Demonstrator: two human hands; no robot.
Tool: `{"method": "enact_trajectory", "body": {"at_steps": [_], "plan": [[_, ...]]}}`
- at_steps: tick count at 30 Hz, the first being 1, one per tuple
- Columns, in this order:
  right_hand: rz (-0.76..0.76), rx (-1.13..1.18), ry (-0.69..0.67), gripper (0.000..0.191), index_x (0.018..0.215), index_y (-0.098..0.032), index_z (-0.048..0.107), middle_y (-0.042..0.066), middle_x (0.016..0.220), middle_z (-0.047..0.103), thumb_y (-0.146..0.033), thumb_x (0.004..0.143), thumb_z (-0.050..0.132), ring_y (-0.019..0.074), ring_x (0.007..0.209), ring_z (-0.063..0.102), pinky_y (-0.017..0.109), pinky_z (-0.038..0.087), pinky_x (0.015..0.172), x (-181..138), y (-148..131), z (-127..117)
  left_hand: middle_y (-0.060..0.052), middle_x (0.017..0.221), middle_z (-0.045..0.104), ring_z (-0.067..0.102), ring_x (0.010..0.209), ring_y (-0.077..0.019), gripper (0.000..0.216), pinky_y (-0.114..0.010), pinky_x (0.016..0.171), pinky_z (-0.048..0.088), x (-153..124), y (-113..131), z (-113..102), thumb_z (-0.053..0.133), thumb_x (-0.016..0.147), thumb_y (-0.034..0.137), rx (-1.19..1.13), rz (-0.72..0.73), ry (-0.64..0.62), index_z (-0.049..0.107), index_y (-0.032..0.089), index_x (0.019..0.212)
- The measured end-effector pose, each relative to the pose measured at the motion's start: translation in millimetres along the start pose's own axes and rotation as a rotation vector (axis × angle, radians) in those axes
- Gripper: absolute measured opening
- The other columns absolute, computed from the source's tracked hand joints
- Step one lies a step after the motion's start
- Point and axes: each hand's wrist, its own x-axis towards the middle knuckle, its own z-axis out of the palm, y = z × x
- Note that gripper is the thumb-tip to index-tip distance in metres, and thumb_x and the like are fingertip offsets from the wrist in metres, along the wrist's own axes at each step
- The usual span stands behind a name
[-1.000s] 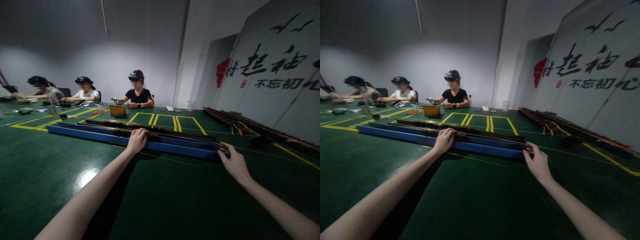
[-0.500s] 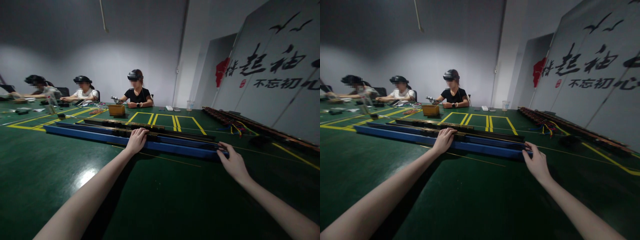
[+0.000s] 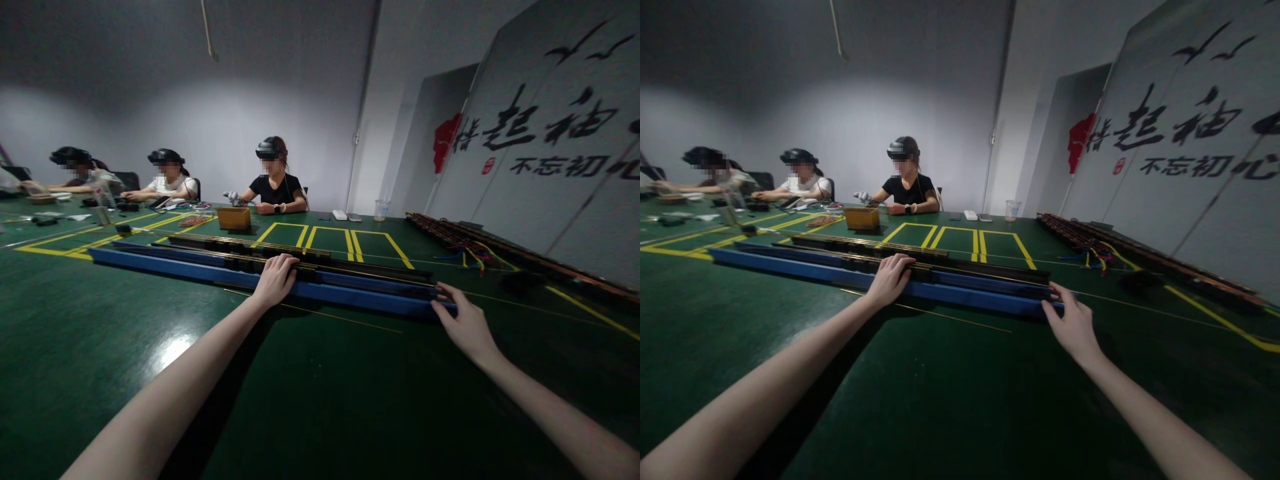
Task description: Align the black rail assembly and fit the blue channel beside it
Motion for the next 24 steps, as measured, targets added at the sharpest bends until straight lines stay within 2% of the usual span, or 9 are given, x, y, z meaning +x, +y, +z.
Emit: {"method": "enact_trajectory", "body": {"at_steps": [5, 11, 24], "plan": [[-0.028, -0.018, 0.008, 0.053, 0.128, -0.018, 0.053, 0.012, 0.118, 0.066, -0.047, 0.084, 0.051, 0.031, 0.109, 0.063, 0.053, 0.045, 0.099, 1, 4, 2, -0.009, 0.119, 0.055, 0.05, 0.107, -0.0233, 0.033, -0.039, 0.096, 0.036, 0, 1, 1, 0.036, 0.098, 0.025, 0.039, 0.008, -0.023, 0.049, 0.017, 0.127], [0.024, 0.014, -0.029, 0.056, 0.129, -0.018, 0.05, 0.014, 0.123, 0.063, -0.048, 0.083, 0.052, 0.0316, 0.113, 0.061, 0.055, 0.045, 0.1, -1, -6, -1, -0.009, 0.116, 0.055, 0.05, 0.108, -0.0235, 0.026, -0.04, 0.097, 0.035, 1, 4, 4, 0.042, 0.095, 0.026, 0.044, -0.054, -0.014, 0.052, 0.019, 0.118], [0.07, 0.025, -0.049, 0.067, 0.14, -0.018, 0.039, 0.016, 0.121, 0.063, -0.049, 0.083, 0.052, 0.0329, 0.115, 0.06, 0.057, 0.043, 0.101, -3, -13, -5, -0.009, 0.116, 0.057, 0.051, 0.107, -0.0233, 0.023, -0.039, 0.097, 0.036, -1, 4, 3, 0.043, 0.095, 0.026, 0.037, -0.003, 0.022, 0.049, 0.017, 0.115]]}}
